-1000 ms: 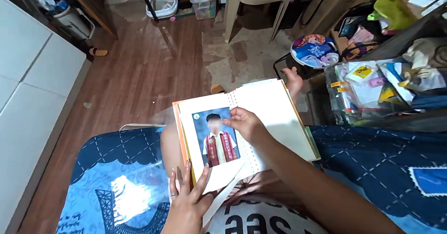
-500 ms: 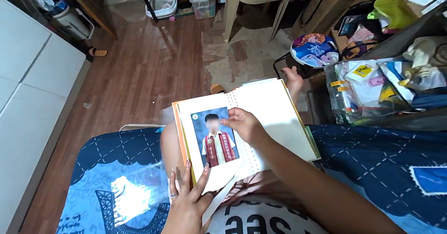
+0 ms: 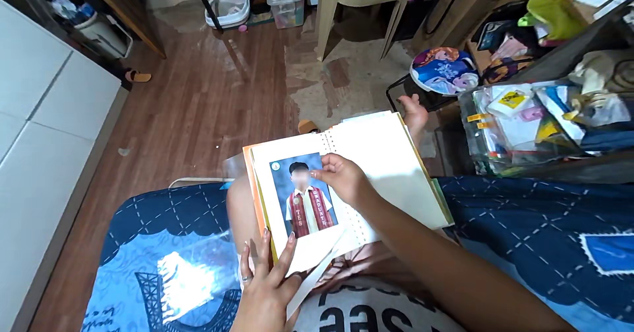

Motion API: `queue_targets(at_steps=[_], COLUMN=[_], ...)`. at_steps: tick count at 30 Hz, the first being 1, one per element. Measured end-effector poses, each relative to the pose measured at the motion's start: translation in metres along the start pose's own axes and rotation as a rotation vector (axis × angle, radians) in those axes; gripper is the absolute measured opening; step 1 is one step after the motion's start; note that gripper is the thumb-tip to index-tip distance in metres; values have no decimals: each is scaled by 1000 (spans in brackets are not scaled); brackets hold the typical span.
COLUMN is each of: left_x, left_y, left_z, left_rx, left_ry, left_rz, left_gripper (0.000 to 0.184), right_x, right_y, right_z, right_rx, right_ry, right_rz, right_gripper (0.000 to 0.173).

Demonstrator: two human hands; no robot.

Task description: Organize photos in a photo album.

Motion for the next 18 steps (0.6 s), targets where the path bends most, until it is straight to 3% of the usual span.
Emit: queue_targets(at_steps=[18], left_x=[0], left_y=[0], left_z=[1], left_rx=[-5], left_ry=[-2], left_rz=[5], left_gripper=[28], right_x=[1], right_y=[-2], right_z=[-1], right_rx=[43], right_ry=[4], right_rz=[9], right_gripper=[26])
Point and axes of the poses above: each hand's wrist, its own x-axis away from the middle knuckle, its own z-axis out of the back of the hand, y = z × x, the point moved 9 cm from there along -x, towards the middle knuckle, and after that the axes turned 10 degrees about -x, right-handed, at the moved point
